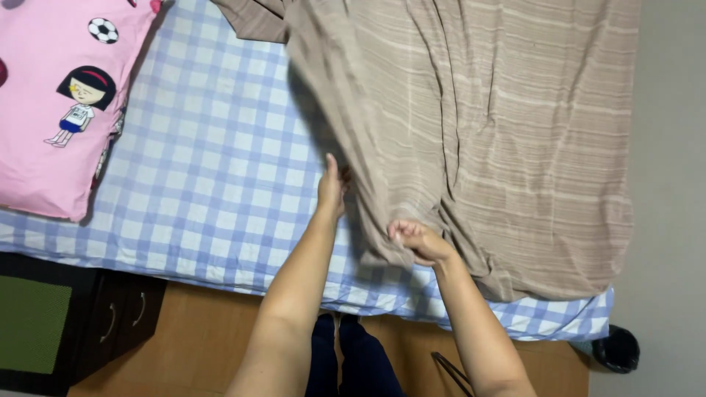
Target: Taking a blanket from a closet and spreading it neatly over a bed.
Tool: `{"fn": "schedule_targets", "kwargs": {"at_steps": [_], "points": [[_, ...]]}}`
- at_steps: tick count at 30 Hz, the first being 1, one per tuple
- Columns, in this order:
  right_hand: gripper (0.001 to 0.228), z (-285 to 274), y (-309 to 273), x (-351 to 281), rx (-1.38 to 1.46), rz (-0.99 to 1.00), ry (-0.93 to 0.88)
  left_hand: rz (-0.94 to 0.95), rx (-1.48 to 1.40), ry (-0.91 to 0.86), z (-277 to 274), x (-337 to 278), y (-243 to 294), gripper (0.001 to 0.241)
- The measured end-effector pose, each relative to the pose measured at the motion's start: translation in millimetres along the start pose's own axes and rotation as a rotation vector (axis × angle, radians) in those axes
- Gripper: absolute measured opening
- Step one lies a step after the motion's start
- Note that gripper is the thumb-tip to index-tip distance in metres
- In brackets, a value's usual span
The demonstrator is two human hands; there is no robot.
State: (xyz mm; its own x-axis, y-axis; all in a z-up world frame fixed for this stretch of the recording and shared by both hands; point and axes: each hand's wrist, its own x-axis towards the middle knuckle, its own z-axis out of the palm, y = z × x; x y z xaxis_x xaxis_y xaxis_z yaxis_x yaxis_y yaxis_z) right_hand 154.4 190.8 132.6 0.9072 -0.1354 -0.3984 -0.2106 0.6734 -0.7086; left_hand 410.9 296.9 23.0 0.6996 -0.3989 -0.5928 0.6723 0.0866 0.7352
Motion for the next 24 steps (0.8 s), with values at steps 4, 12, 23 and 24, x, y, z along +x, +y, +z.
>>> {"fn": "schedule_targets", "kwargs": {"at_steps": [4,12,23,24], "points": [[0.008,-12.1,15.0,-20.4,-0.141,0.063,-0.332,0.007,-0.222,-0.240,2.6,1.1,46.3,0.036],[0.021,25.5,57.4,31.9,-0.758,0.263,0.263,0.729,0.514,0.194,-65.2,-133.5,109.3,0.018],[0.018,230.3,70.7,204.8,-1.234,-0.207,0.593,0.401,0.697,-0.271,-226.9,-141.9,98.1,0.032],[0.018,239.5,68.3,199.8,-1.236,-0.197,0.589,0.392,0.694,-0.268,-237.1,-115.1,94.2,0.032]]}}
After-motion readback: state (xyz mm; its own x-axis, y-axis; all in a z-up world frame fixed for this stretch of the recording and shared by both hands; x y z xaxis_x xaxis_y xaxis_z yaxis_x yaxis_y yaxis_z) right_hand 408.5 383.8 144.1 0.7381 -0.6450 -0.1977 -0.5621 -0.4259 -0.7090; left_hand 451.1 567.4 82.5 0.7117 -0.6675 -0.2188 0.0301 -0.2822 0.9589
